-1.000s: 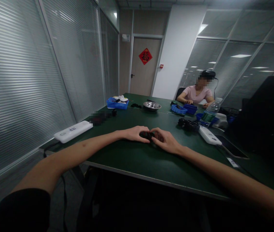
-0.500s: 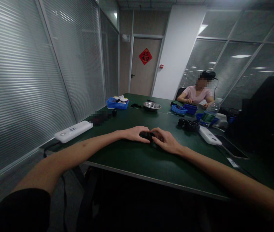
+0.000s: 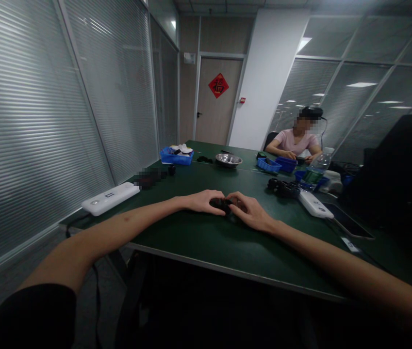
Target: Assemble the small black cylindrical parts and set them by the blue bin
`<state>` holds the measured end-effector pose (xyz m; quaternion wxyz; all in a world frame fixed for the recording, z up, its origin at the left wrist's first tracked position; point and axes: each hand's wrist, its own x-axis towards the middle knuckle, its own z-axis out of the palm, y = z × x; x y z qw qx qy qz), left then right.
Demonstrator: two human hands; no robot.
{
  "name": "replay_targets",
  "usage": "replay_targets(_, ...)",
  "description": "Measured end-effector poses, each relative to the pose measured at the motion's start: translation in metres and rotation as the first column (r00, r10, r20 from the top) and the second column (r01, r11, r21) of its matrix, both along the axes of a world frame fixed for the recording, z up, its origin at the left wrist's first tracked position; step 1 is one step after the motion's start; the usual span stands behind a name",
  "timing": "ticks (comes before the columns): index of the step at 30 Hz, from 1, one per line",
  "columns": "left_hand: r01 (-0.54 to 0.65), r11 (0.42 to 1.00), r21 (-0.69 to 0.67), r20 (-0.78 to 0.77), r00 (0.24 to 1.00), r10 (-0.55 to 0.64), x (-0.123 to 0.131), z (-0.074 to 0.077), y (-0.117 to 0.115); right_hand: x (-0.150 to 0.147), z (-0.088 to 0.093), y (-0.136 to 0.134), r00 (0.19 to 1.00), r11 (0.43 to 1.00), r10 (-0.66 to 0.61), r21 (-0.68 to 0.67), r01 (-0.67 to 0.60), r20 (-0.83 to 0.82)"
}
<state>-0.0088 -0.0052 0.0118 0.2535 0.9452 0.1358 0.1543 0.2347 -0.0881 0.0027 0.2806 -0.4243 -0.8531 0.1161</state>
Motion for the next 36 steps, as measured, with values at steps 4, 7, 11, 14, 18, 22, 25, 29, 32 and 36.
replay_targets(4,0.012,1.000,-0.004,0.018,1.000,-0.012,-0.0001,0.0000,0.0000,0.0001,-0.0025,0.0016,1.000,1.000,-0.019,-0.005,0.018,-0.025)
replay_targets(7,0.007,1.000,0.003,0.015,1.000,-0.007,-0.0005,0.0000,0.0004,0.0000,-0.0027,0.0017,0.999,1.000,-0.025,-0.006,0.025,-0.022)
replay_targets(11,0.010,1.000,-0.005,0.011,1.000,-0.010,-0.0012,0.0005,0.0005,0.0003,-0.0008,0.0004,1.000,1.000,0.005,-0.002,-0.005,0.004)
replay_targets(14,0.013,1.000,0.002,0.014,1.000,-0.013,-0.0008,0.0003,0.0004,0.0002,-0.0008,-0.0001,1.000,1.000,0.008,0.000,-0.008,-0.002)
replay_targets(18,0.012,1.000,0.021,0.018,1.000,-0.012,0.0003,-0.0008,0.0003,-0.0001,-0.0025,0.0009,0.999,1.000,-0.028,-0.010,0.028,-0.021)
replay_targets(22,0.006,1.000,0.004,0.011,1.000,-0.006,0.0002,-0.0003,-0.0005,0.0006,-0.0027,0.0017,1.000,1.000,-0.006,0.000,0.006,-0.013)
replay_targets(25,0.002,1.000,0.004,0.008,1.000,-0.002,-0.0005,0.0006,-0.0009,0.0010,-0.0019,0.0014,1.000,1.000,0.022,-0.009,-0.022,-0.011)
replay_targets(29,0.017,1.000,-0.003,0.011,1.000,-0.017,-0.0009,0.0007,-0.0006,0.0000,-0.0018,0.0005,0.999,1.000,0.000,-0.028,-0.001,-0.034)
replay_targets(32,0.020,1.000,0.002,0.019,1.000,-0.020,-0.0008,0.0004,-0.0004,-0.0003,-0.0017,0.0001,0.999,0.999,-0.021,-0.025,0.020,-0.037)
replay_targets(36,0.016,1.000,0.006,0.010,1.000,-0.016,-0.0007,0.0007,-0.0008,0.0008,-0.0011,0.0001,1.000,1.000,0.019,0.003,-0.019,-0.008)
